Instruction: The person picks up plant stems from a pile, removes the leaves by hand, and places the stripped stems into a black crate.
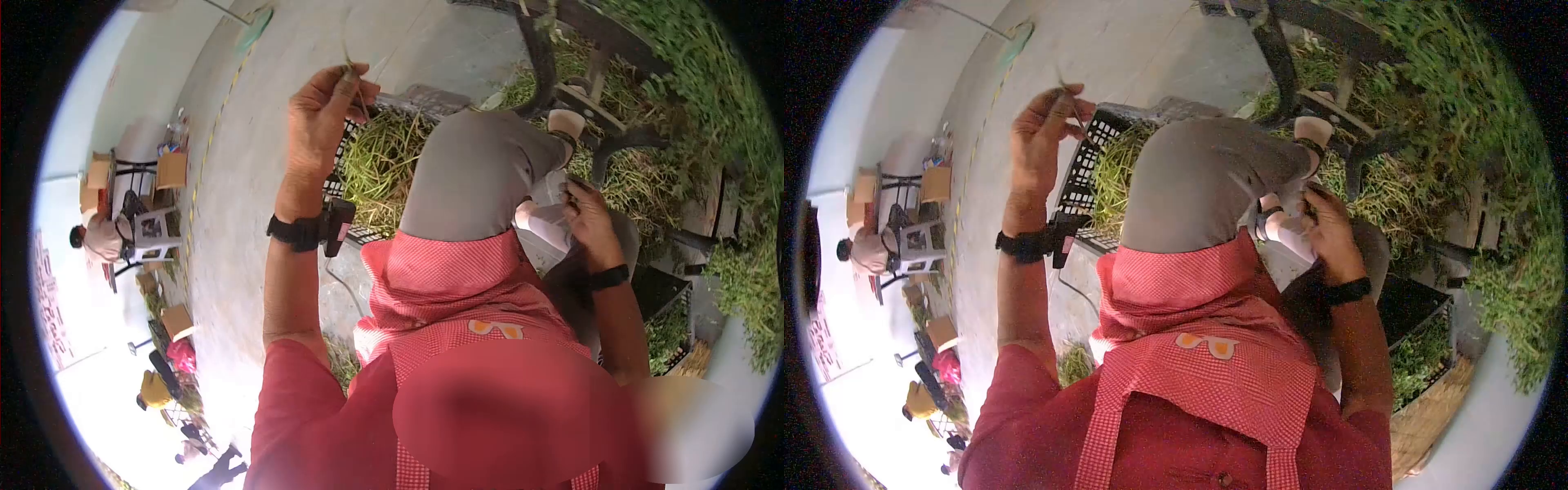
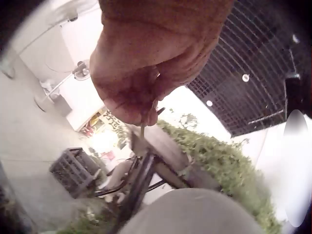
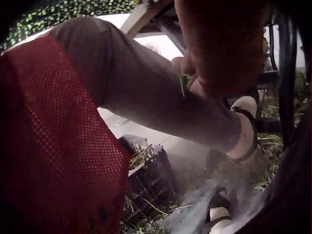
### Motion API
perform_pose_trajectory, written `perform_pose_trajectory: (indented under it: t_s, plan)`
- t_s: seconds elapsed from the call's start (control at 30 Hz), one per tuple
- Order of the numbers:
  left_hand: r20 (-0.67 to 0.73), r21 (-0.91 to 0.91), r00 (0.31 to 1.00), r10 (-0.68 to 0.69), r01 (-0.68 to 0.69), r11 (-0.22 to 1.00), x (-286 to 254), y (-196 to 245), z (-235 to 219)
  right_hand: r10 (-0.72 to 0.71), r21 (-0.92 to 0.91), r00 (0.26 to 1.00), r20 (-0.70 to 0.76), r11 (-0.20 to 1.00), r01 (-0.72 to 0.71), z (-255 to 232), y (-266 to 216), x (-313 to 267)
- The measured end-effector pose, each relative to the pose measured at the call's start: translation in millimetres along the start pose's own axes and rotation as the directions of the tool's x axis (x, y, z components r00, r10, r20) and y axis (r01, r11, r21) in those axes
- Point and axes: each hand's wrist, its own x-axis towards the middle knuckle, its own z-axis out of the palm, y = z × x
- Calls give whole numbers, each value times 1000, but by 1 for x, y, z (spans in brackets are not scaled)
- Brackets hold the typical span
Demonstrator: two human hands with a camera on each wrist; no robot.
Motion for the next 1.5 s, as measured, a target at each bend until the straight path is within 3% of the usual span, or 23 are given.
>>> perform_pose_trajectory:
  t_s: [0.03, 0.07, 0.2, 0.27, 0.4, 0.57, 0.63, 0.67, 0.7, 0.77, 0.8, 0.87, 1.0, 1.07, 1.1, 1.13, 1.17, 1.27, 1.3, 1.37, 1.4, 1.5]
  plan:
    - [1, 120, 998, -59, 58, 991, -1, -16, -10, 308, 326, 951, -27, 902, -283, -1, -1, 1]
    - [-27, 220, 998, -65, 70, 973, -3, -33, -20, 289, 418, 957, -33, 874, -250, 0, 1, 1]
    - [-138, 302, 976, -167, 202, 932, -16, -87, -48, 362, 408, 932, -15, 853, -325, 12, -3, -7]
    - [-156, 477, 955, -253, 297, 827, -22, -105, -62, 391, 367, 920, 6, 855, -366, 13, 0, -6]
    - [-170, 543, 940, -296, 340, 768, -36, -129, -77, 387, 257, 918, 82, 882, -395, 7, 6, -1]
    - [-164, 604, 920, -356, 379, 701, -41, -164, -99, 474, 151, 865, -161, 878, -453, 19, -3, -4]
    - [-132, 659, 914, -383, 370, 655, -45, -184, -111, 462, 177, 880, -113, 881, -439, 7, 1, -2]
    - [-156, 711, 935, -317, 329, 622, -48, -197, -115, 439, 208, 896, -64, 884, -418, 1, 3, -2]
    - [-174, 760, 954, -244, 288, 583, -49, -197, -114, 439, 205, 896, -64, 885, -419, 6, 0, -4]
    - [-181, 788, 950, -254, 295, 541, -49, -194, -115, 461, 354, 869, -181, 855, -380, 15, -7, -8]
    - [-190, 729, 947, -260, 313, 608, -51, -187, -111, 460, 352, 869, -181, 856, -379, 15, -10, -9]
    - [-204, 664, 942, -266, 332, 669, -53, -168, -104, 453, 505, 891, 23, 764, -401, 15, -16, -10]
    - [-163, 587, 955, -247, 295, 754, -49, -137, -89, 444, 443, 892, -86, 819, -365, -13, -23, -12]
    - [-148, 512, 980, -135, 193, 837, -52, -138, -91, 359, 480, 912, 200, 776, -411, -52, -21, -7]
    - [-121, 476, 991, -61, 112, 872, -49, -145, -93, 309, 458, 940, 148, 820, -342, -63, -25, -9]
    - [-103, 435, 987, -124, 157, 887, -54, -124, -89, 247, 418, 967, 55, 874, -247, -63, -32, -15]
    - [-139, 311, 944, -300, 330, 892, -53, -117, -82, 166, 346, 986, -36, 927, -143, -69, -43, -28]
    - [-76, 309, 967, -242, 253, 917, -49, -89, -53, -164, -69, 977, -137, 985, 156, -76, -67, -62]
    - [-24, 295, 973, -229, 226, 928, -48, -83, -47, -204, -109, 967, -155, 976, 188, -79, -73, -74]
    - [32, 303, 983, -182, 164, 939, -50, -69, -29, -52, 208, 963, -263, 972, 109, -83, -74, -100]
    - [44, 277, 986, -158, 140, 951, -50, -66, -23, 216, 558, 911, -352, 830, 19, -81, -85, -114]
    - [85, 274, 991, -105, 78, 959, -53, -43, 2, 225, 620, 906, -359, 783, 51, -130, -62, -148]
